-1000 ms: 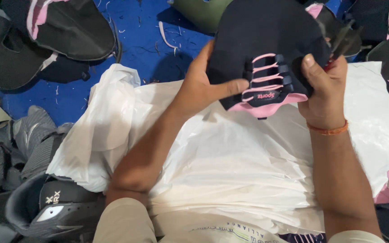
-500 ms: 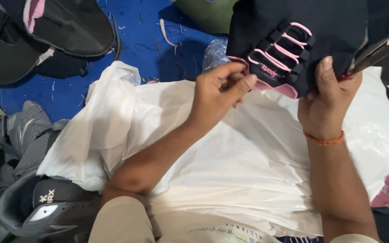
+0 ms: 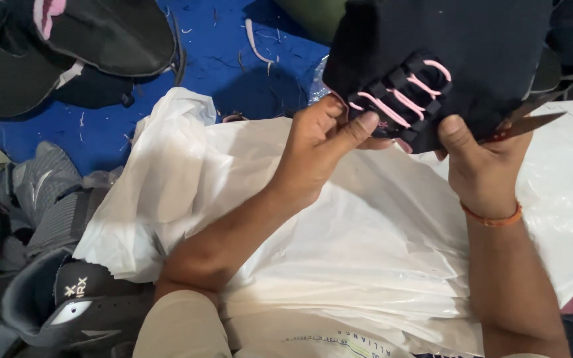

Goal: The person trims loose threads and cleans shoe uppers using a pair of thread snips.

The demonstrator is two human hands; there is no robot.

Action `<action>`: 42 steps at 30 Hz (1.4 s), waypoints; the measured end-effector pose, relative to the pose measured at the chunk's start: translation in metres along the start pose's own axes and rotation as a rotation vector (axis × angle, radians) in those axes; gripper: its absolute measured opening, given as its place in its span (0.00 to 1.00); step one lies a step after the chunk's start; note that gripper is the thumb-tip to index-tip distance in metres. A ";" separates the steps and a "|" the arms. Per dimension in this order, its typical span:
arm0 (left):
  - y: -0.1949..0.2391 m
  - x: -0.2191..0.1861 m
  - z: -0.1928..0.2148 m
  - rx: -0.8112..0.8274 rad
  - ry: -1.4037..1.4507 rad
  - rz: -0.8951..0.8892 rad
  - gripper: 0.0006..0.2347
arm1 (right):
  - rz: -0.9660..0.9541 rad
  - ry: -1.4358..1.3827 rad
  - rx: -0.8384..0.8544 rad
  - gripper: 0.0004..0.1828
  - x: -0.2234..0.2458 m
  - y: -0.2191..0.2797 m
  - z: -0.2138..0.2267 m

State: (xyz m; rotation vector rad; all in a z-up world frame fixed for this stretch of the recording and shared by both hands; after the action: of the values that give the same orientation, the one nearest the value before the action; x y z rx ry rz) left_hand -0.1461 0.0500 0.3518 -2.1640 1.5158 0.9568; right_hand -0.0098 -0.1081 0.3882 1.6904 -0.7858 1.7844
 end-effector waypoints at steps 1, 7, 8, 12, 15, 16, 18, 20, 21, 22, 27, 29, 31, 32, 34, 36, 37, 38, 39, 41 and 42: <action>-0.001 0.002 0.002 0.020 0.019 -0.016 0.10 | 0.027 -0.033 0.031 0.14 -0.007 0.003 0.005; -0.012 0.021 0.017 -0.016 -0.035 -0.167 0.07 | 0.027 0.173 -0.191 0.16 -0.015 0.007 0.012; -0.014 0.018 0.018 -0.018 -0.035 -0.166 0.07 | 0.025 0.173 -0.191 0.16 -0.015 0.008 0.013; -0.021 0.011 0.021 -0.114 0.006 -0.120 0.07 | 0.172 0.394 -0.151 0.23 -0.019 0.021 0.019; -0.019 0.020 0.033 -0.167 0.072 -0.106 0.08 | 0.336 0.569 -0.121 0.25 -0.008 0.025 0.004; -0.018 0.026 0.038 -0.186 0.100 -0.120 0.10 | 0.389 0.572 -0.122 0.28 -0.001 0.025 -0.003; -0.019 0.027 0.039 -0.204 0.051 -0.138 0.11 | 0.339 0.617 -0.125 0.30 0.010 0.026 -0.011; -0.020 0.026 0.038 -0.224 0.004 -0.160 0.12 | 0.290 0.656 -0.121 0.32 0.016 0.025 -0.019; -0.021 0.026 0.035 -0.228 -0.018 -0.150 0.11 | 0.288 0.703 -0.047 0.27 0.016 0.024 -0.025; -0.022 0.025 0.032 -0.228 -0.040 -0.137 0.12 | 0.284 0.752 0.023 0.22 0.016 0.025 -0.030; -0.014 0.027 0.024 -0.112 -0.027 -0.076 0.13 | 0.295 0.871 0.105 0.21 0.015 0.023 -0.044; -0.010 0.023 0.022 -0.080 -0.097 -0.074 0.14 | 0.344 0.895 0.110 0.22 0.015 0.023 -0.046; -0.007 0.017 0.020 -0.074 -0.308 -0.074 0.15 | 0.315 0.890 0.077 0.23 0.013 0.022 -0.044; -0.006 0.017 0.019 -0.074 -0.308 -0.073 0.15 | 0.314 0.890 0.077 0.23 0.014 0.022 -0.044; -0.005 0.017 0.017 -0.114 -0.328 -0.091 0.15 | 0.314 0.880 0.097 0.22 0.016 0.022 -0.044; -0.004 0.020 0.020 -0.138 -0.331 -0.122 0.14 | 0.307 0.881 0.098 0.22 0.017 0.022 -0.045; -0.003 0.021 0.021 -0.160 -0.334 -0.153 0.14 | 0.301 0.884 0.098 0.22 0.017 0.022 -0.045; -0.003 0.021 0.021 -0.160 -0.334 -0.152 0.14 | 0.300 0.884 0.097 0.22 0.016 0.022 -0.045; -0.003 0.021 0.021 -0.176 -0.373 -0.176 0.14 | 0.294 0.888 0.090 0.22 0.016 0.022 -0.045; -0.002 0.019 0.020 -0.191 -0.412 -0.199 0.14 | 0.289 0.893 0.083 0.22 0.015 0.022 -0.044; -0.002 0.017 0.020 -0.195 -0.442 -0.219 0.15 | 0.290 0.898 0.080 0.21 0.015 0.022 -0.044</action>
State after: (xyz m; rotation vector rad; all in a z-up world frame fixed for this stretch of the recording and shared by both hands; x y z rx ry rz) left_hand -0.1470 0.0506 0.3257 -2.0076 0.9933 1.4340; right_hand -0.0564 -0.0900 0.4006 0.6588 -0.5510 2.4802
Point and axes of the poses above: each hand's wrist, its own y-axis away from the middle knuckle, its own z-axis out of the back of the hand, x = y × z, the point moved 3 cm from there along -y, towards the middle knuckle, and after that the axes turned 2 degrees about y, right-handed, at the moved point
